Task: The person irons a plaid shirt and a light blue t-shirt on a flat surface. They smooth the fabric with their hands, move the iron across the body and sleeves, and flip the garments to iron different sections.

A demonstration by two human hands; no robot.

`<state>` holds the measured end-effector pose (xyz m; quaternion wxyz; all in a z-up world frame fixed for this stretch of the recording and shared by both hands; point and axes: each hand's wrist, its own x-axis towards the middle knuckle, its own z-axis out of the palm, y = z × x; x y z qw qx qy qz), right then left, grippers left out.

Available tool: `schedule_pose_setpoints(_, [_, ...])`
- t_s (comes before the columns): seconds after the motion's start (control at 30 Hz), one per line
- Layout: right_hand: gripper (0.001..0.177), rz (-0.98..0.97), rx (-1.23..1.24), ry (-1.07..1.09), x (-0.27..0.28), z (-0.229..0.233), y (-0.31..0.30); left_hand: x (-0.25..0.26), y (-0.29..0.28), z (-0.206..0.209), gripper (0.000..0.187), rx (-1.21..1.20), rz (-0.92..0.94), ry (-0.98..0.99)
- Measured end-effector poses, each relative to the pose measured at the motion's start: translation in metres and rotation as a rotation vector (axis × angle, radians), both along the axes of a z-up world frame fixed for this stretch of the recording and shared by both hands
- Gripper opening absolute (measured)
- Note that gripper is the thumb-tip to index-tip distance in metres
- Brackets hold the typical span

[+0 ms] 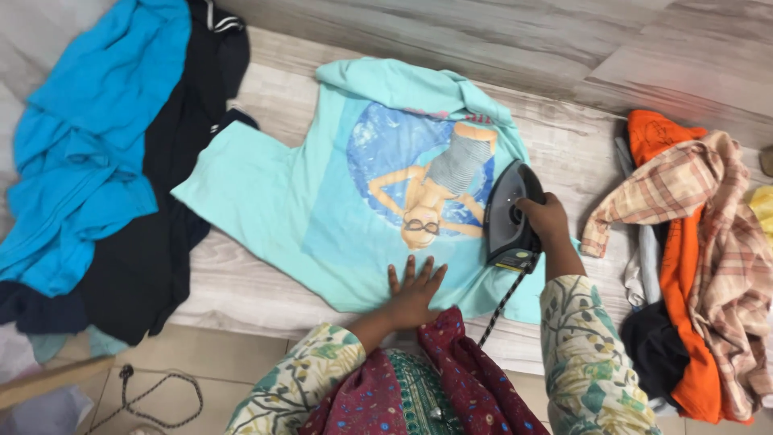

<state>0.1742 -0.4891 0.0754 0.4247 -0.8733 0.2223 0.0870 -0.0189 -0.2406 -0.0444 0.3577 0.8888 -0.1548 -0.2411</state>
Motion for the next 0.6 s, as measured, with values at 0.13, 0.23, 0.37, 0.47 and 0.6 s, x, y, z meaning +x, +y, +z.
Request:
schedule_pose_setpoints(0.13, [0.05, -0.04, 0.154, -0.015, -0.002, -0.005, 0.004, 0.007, 0.067, -0.016, 0.089, 0.205, 0.271, -0.436])
schedule_pose_setpoints(0.23, [0.048, 0.012, 0.298, -0.043, -0.014, -0.014, 0.038, -0.011, 0.15, -0.014, 0.103, 0.469, 0.436, -0.548])
schedule_pose_setpoints(0.37, [0.053, 0.35, 0.168, 0.031, -0.053, -0.023, 0.151, -0.043, 0.185, -0.007, 0.124, 0.435, 0.449, -0.311])
schedule_pose_setpoints(0.47, [0.075, 0.599, 0.248, 0.084, -0.084, -0.005, 0.239, -0.052, 0.184, 0.002, 0.136, 0.336, 0.526, -0.373])
schedule_pose_setpoints(0.6, [0.075, 0.879, -0.077, -0.016, -0.101, 0.022, 0.302, -0.043, 0.201, 0.032, 0.148, 0.549, 0.477, -0.029])
